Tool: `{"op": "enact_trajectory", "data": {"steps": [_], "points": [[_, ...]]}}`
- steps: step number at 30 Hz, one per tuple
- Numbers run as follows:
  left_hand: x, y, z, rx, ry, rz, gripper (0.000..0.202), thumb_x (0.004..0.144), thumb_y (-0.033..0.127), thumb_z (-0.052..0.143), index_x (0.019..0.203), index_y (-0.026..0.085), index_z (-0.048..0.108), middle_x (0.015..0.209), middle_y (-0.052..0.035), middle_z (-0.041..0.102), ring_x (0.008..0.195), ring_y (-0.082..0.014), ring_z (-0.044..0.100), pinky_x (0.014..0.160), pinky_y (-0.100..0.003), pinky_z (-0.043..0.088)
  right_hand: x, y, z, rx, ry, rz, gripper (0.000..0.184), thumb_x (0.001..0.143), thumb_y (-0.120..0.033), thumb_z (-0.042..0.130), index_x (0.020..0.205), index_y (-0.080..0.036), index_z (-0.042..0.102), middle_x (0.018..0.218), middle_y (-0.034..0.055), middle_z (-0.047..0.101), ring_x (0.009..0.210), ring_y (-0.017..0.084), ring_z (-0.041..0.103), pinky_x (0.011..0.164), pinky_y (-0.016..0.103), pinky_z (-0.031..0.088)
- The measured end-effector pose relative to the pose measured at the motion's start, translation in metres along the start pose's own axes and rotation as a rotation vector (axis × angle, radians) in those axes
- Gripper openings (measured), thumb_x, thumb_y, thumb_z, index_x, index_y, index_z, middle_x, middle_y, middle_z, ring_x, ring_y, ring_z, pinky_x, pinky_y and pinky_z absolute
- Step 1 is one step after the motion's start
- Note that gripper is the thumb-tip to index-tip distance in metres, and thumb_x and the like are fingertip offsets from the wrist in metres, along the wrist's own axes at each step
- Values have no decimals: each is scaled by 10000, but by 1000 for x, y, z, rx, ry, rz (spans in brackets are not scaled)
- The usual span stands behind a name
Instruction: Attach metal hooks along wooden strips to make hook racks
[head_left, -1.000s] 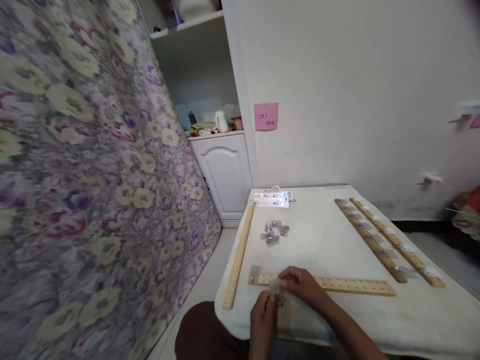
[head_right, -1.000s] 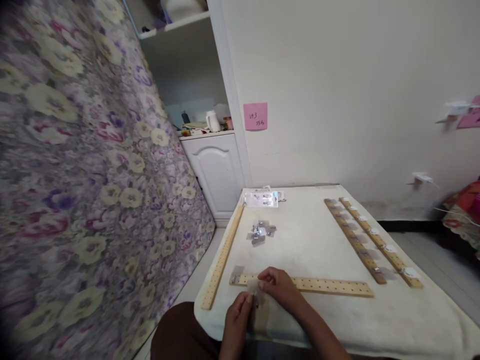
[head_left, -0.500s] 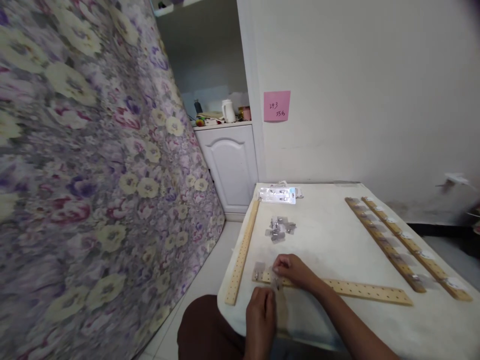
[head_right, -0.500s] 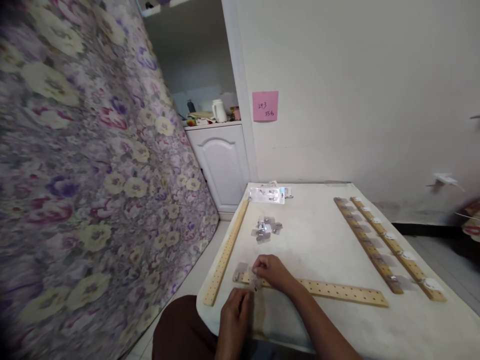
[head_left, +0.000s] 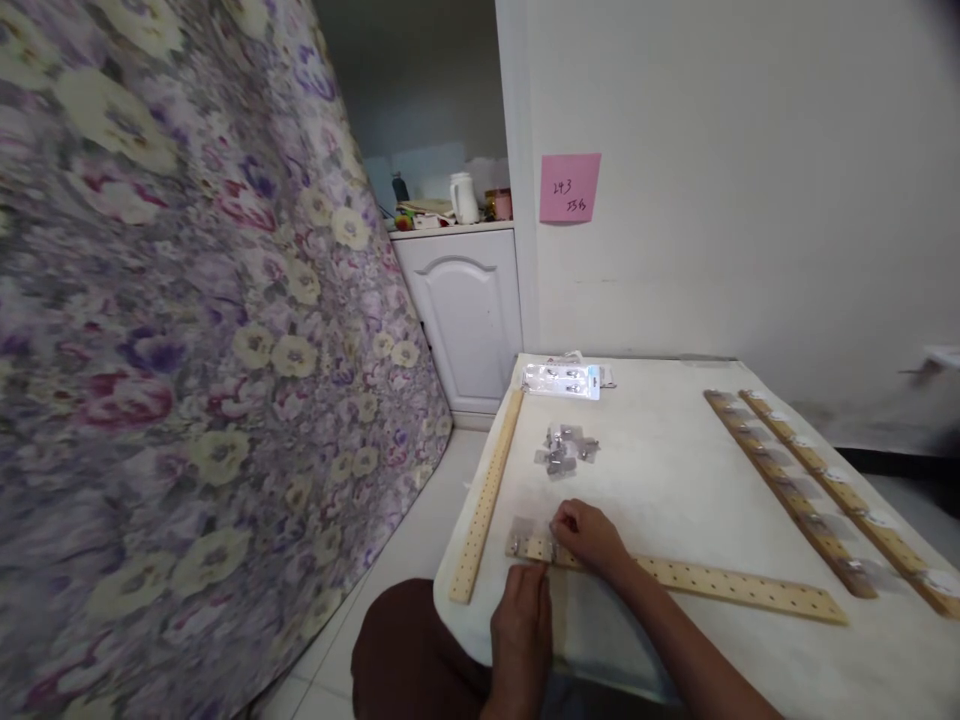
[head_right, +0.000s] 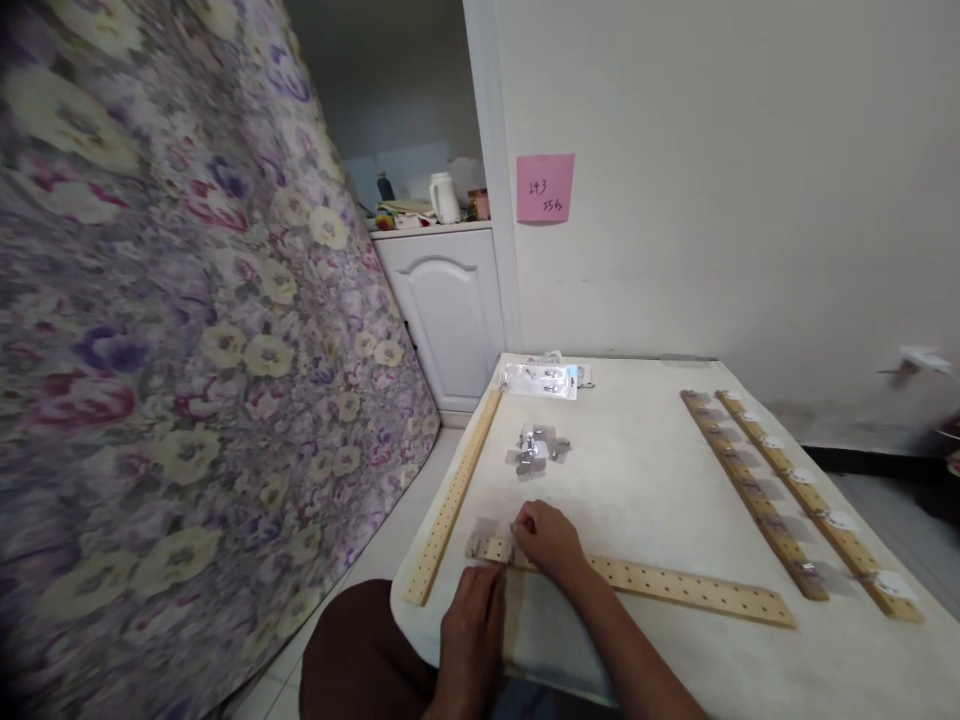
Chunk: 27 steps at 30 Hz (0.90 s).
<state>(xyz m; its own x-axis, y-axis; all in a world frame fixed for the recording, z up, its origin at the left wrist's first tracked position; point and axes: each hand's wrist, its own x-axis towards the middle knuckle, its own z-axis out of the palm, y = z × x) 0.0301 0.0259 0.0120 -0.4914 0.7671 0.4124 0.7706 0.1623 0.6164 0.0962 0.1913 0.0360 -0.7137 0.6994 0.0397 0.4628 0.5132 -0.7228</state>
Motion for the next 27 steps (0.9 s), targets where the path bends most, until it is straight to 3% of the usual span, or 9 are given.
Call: {"op": "enact_trajectory", "data": {"steps": [9, 20, 27], "points": [[-7, -7, 3, 49, 0, 56, 380, 901, 139, 358, 1227, 218, 537, 1041, -76, 613, 968, -160, 612, 828, -269, 526, 2, -4, -1, 0, -45, 135, 188, 757, -303, 487, 637, -192, 581, 690, 8, 629, 682, 141, 547, 599, 227, 331], [-5, -2, 1, 16, -5, 26, 405, 898, 131, 341, 1246, 199, 538, 1020, -86, 616, 950, -162, 615, 853, -279, 515, 0, -10, 1, -81, -13, 148, 172, 759, -290, 498, 650, -204, 600, 713, -7, 650, 665, 124, 540, 563, 231, 270], [-7, -12, 8, 39, 4, 56, 427, 890, 119, 332, 1260, 205, 529, 1040, -94, 615, 974, -175, 608, 848, -295, 513, -2, -11, 1, -79, 5, 133, 180, 770, -296, 496, 649, -202, 589, 723, -7, 648, 681, 123, 541, 573, 233, 271]]}}
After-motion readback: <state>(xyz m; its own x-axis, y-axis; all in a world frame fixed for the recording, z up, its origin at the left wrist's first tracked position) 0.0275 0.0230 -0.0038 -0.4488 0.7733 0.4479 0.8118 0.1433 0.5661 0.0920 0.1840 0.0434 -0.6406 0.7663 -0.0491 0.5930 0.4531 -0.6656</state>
